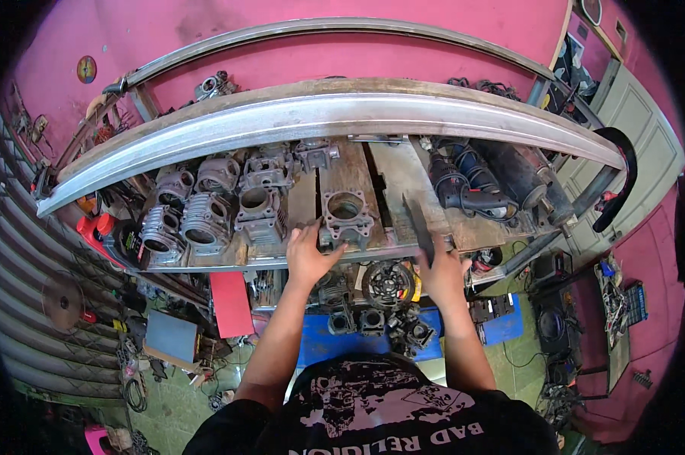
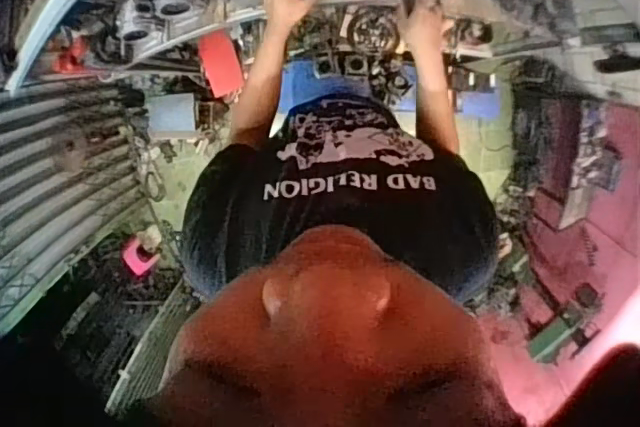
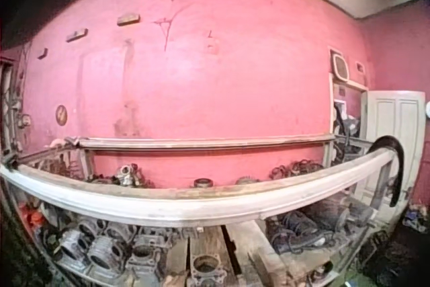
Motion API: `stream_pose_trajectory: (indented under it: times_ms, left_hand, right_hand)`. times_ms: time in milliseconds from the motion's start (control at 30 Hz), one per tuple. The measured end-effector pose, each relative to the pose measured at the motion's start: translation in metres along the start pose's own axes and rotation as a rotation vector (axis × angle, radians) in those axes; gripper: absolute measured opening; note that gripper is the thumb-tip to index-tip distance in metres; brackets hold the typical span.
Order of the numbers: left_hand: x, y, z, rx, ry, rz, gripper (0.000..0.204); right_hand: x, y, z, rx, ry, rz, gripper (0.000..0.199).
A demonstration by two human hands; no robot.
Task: The person files the edges and surfaces of several metal engine parts using a metal file. They pick up each part from a blue workbench, file it, and place it back down. The process is repeated for multiple similar components in a workshop setting.
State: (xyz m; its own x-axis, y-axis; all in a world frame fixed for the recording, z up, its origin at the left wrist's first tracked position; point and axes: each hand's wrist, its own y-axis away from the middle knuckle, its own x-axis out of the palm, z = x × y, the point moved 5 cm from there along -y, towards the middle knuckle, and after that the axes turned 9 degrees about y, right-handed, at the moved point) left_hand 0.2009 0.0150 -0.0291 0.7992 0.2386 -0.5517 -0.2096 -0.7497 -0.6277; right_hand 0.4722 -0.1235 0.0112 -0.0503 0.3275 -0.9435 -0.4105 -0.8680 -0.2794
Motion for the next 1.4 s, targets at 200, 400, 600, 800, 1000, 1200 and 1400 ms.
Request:
stream_pose_trajectory:
  times_ms: [200, 400, 600, 800, 1000, 1200, 1400]
  left_hand:
    - [0.004, 0.001, 0.013, -0.084, 0.021, 0.104, 0.075]
    - [0.012, 0.002, 0.012, -0.160, 0.002, 0.143, 0.074]
    - [0.012, 0.000, 0.008, -0.112, 0.037, 0.093, 0.067]
    - [0.005, 0.004, 0.013, -0.065, 0.011, 0.033, 0.068]
    - [0.013, -0.002, 0.009, -0.046, 0.017, 0.092, 0.075]
    - [0.008, 0.007, 0.021, -0.086, 0.017, 0.107, 0.070]
    - [0.021, 0.003, 0.020, -0.071, 0.064, 0.080, 0.062]
  right_hand:
    - [-0.074, 0.038, 0.058, -0.256, 0.116, 0.005, 0.055]
    - [-0.014, 0.009, 0.123, -0.399, 0.171, -0.219, 0.053]
    - [0.002, -0.026, 0.145, -0.373, 0.153, -0.148, 0.063]
    - [-0.061, 0.060, 0.148, -0.419, 0.212, -0.061, 0.062]
    - [0.015, -0.009, 0.173, -0.352, 0.263, -0.247, 0.062]
    - [-0.043, 0.058, 0.191, -0.466, 0.250, -0.315, 0.061]
    - [0.011, -0.005, 0.195, -0.285, 0.107, -0.074, 0.055]
